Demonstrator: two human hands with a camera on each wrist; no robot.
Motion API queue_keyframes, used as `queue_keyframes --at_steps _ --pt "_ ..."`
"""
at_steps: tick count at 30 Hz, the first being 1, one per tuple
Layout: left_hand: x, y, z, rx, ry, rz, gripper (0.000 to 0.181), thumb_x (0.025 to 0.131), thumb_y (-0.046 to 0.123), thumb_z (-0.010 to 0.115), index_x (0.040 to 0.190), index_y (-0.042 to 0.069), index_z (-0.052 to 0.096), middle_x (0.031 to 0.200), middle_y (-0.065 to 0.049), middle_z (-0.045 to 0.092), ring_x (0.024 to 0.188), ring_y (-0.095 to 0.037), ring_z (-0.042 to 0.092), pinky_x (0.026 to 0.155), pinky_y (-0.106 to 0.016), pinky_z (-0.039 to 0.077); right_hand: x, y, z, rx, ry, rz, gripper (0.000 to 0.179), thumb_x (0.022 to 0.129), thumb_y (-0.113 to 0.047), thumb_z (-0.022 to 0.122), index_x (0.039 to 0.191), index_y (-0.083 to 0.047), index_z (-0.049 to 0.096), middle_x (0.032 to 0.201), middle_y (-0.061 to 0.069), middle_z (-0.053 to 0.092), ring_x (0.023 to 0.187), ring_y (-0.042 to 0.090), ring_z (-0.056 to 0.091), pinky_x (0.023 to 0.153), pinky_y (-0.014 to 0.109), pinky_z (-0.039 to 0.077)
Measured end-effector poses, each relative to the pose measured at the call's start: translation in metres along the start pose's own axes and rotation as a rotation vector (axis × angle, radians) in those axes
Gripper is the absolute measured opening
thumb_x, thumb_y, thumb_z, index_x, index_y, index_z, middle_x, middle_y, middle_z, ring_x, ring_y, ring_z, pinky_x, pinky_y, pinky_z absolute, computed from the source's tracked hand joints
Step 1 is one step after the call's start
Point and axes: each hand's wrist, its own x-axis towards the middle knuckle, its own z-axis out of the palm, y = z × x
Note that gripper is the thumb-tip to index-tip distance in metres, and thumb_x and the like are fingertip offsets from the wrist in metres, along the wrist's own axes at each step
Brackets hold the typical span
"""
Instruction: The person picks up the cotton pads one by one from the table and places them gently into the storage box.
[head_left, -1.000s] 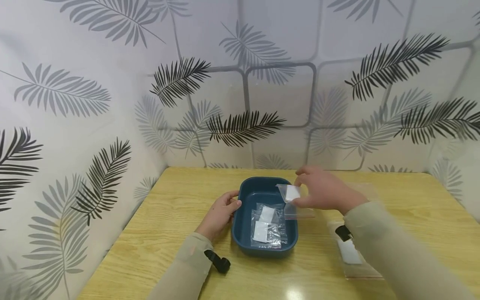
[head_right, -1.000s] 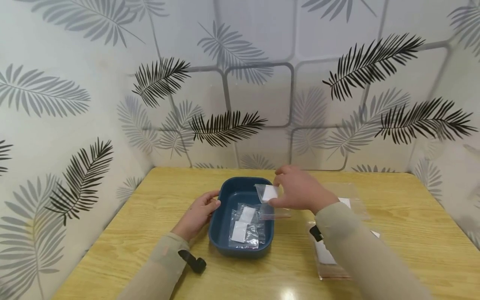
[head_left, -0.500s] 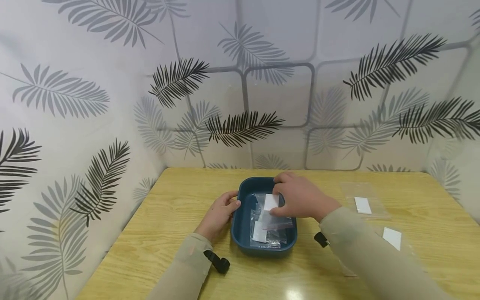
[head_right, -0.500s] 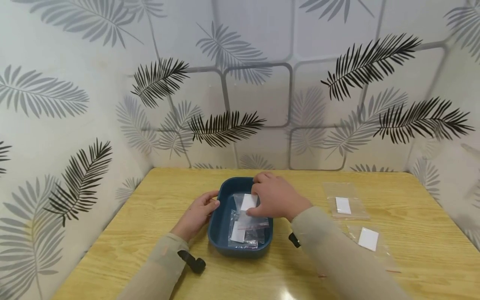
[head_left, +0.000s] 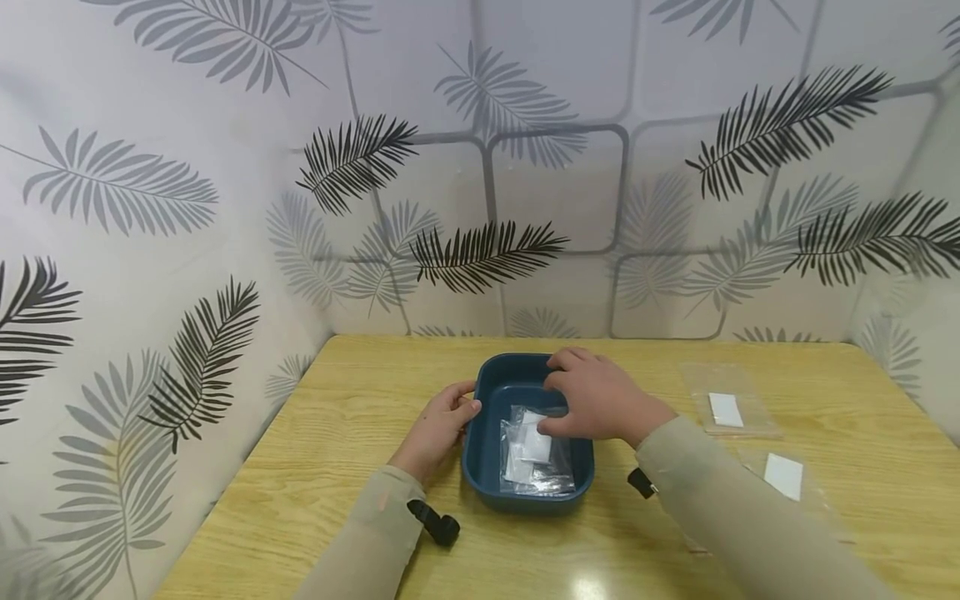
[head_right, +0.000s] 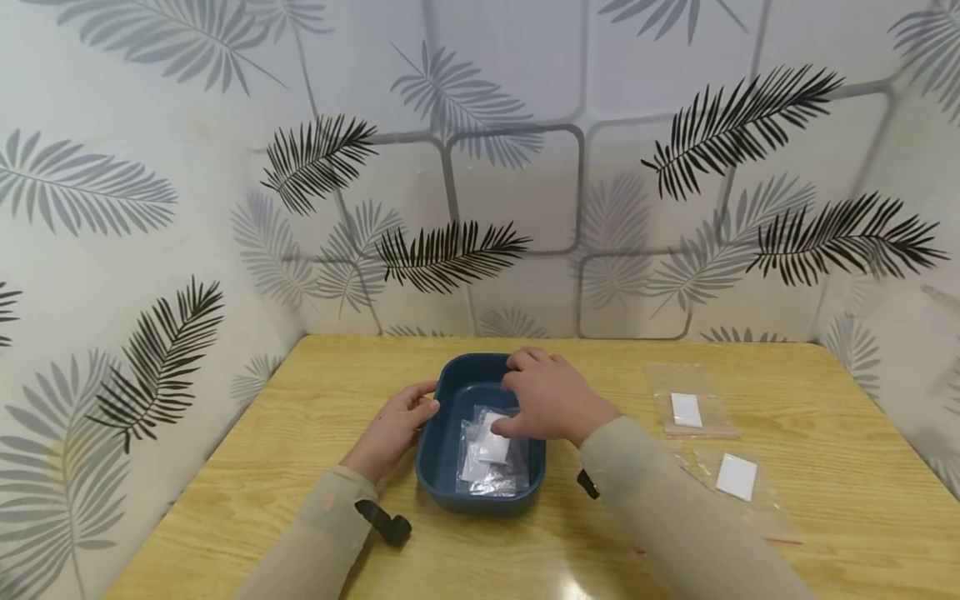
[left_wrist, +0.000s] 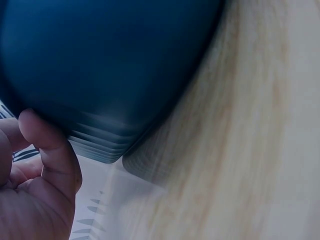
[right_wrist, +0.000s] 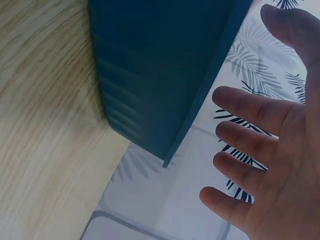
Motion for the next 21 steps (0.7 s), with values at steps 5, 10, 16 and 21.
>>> queue_keyframes --at_steps 5,10,16,21 --pt "0.001 -0.001 0.0 0.002 0.002 -0.003 0.045 0.106 0.019 0.055 0.149 0.007 0.047 0.112 -0.02 0.057 0.076 -0.02 0.053 0.064 -0.029 0.047 -0.004 0.002 -0.001 0.013 -0.004 0.002 0.056 0.085 -0.059 0.071 0.117 -0.014 0.073 0.141 0.012 0.054 0.135 0.036 0.043 0.103 0.057 0.041" --pt "0.001 -0.001 0.0 0.0 0.006 -0.001 0.045 0.107 0.017 0.054 0.149 0.006 0.046 0.112 -0.02 0.056 0.076 -0.02 0.053 0.064 -0.028 0.047 -0.008 0.007 -0.001 0.035 0.014 0.011 0.052 0.085 -0.057 0.072 0.115 -0.014 0.074 0.14 0.013 0.054 0.135 0.037 0.044 0.103 0.058 0.041" --pt "0.001 -0.001 0.001 0.001 0.0 0.006 0.045 0.107 0.016 0.053 0.149 0.005 0.046 0.112 -0.021 0.056 0.075 -0.019 0.052 0.063 -0.028 0.046 -0.015 0.018 0.0 0.055 0.024 0.02 0.051 0.085 -0.055 0.074 0.114 -0.014 0.074 0.14 0.015 0.054 0.133 0.039 0.046 0.103 0.058 0.041" --pt "0.001 -0.001 0.0 -0.001 -0.003 0.007 0.045 0.107 0.019 0.054 0.149 0.005 0.046 0.112 -0.021 0.056 0.076 -0.019 0.053 0.064 -0.028 0.047 -0.02 0.029 0.001 0.072 0.03 0.044 0.053 0.085 -0.054 0.074 0.116 -0.011 0.074 0.14 0.016 0.054 0.13 0.039 0.049 0.102 0.058 0.042"
